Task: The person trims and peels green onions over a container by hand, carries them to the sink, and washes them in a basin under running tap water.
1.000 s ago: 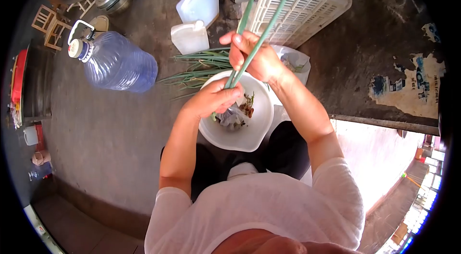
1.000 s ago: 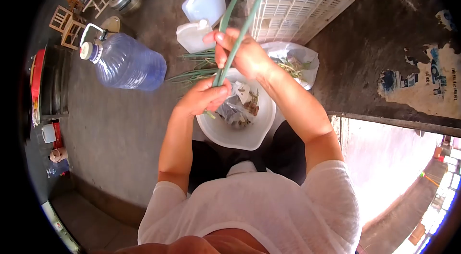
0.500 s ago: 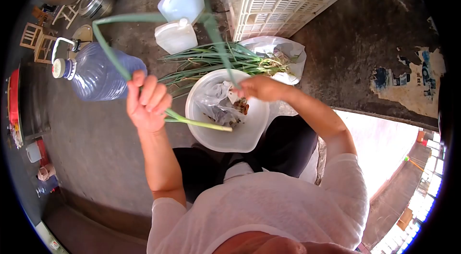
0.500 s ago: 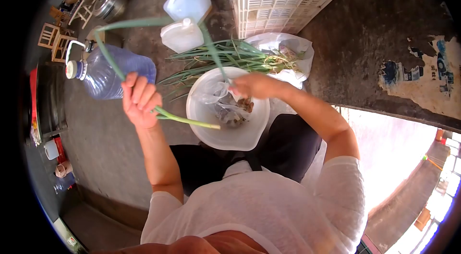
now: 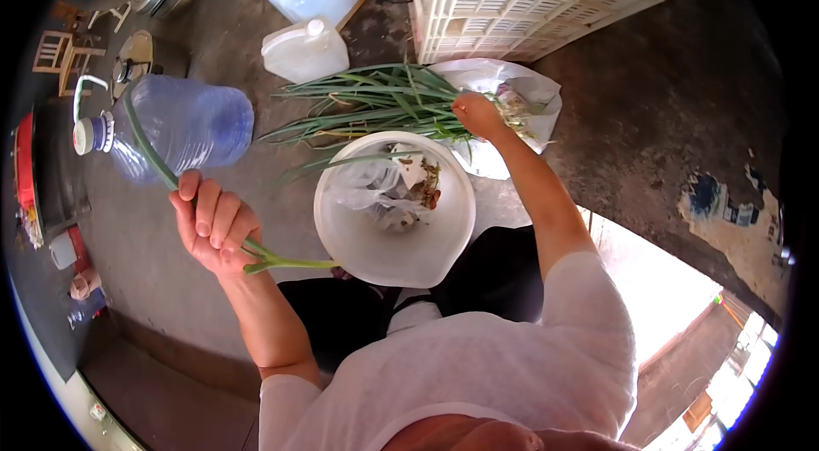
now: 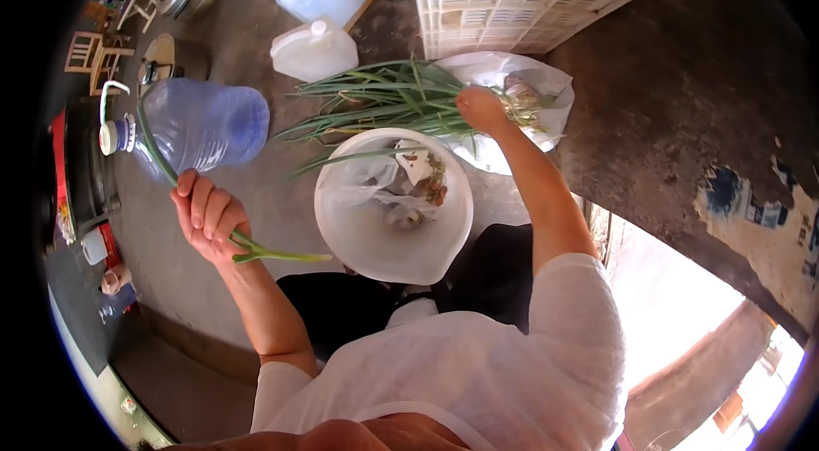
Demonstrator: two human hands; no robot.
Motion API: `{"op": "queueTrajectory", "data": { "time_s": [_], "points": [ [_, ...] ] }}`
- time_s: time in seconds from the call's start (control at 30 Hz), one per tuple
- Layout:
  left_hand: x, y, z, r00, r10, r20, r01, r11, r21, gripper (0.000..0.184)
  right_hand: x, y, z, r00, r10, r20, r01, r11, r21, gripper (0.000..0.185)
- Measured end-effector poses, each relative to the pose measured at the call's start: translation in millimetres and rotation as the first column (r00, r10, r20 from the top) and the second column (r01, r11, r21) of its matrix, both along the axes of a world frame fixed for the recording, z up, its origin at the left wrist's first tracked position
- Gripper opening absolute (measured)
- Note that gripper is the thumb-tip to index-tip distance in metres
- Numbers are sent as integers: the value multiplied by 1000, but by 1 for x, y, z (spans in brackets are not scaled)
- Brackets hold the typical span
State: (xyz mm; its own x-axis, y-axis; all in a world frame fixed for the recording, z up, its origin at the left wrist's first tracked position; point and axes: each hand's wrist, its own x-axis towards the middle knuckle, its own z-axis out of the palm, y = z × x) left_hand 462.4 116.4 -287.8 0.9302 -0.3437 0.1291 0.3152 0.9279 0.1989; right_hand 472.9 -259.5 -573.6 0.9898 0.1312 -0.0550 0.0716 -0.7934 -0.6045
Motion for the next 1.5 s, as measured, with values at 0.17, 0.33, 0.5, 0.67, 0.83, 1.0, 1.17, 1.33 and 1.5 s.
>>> {"op": "queueTrajectory", "data": {
  "time_s": [0.17,0.33,0.5,0.67,0.83,1.0,1.17,1.33,1.5],
  "points": [
    [2,-2,-10,999,9,-46,-6,998,59,20,0,74,100,930,168,328,-255,935,246,10],
    [7,-13,-9,999,-3,-42,6,998,69,21,-14,89,130,848,270,455,-396,894,209,15],
    [4,-11,-10,999,9,-43,-4,994,108,22,-4,10,36,907,77,-415,-227,918,-325,13],
    [1,-13,-10,999,-2,-45,8,991,135,21,-25,-12,-13,938,-115,-326,-62,872,-486,15],
    [-2,-17,-9,998,-5,-57,15,983,181,20,-11,-26,22,891,-41,-452,-105,950,-293,16],
    [-1,-18,-15,998,-19,-53,30,976,218,19,-22,-67,64,959,-102,-263,117,992,43,20],
    [-1,-21,-19,996,-56,-73,74,964,257,18,-23,-71,151,975,-66,-210,86,992,88,19],
    [0,-28,-21,990,-138,-29,141,959,245,17,-24,-100,189,960,-21,-280,26,1000,15,27],
    [-1,-32,-21,992,-121,-42,128,935,329,18,-31,-100,289,991,-121,-59,117,990,-73,25]
  ]
}}
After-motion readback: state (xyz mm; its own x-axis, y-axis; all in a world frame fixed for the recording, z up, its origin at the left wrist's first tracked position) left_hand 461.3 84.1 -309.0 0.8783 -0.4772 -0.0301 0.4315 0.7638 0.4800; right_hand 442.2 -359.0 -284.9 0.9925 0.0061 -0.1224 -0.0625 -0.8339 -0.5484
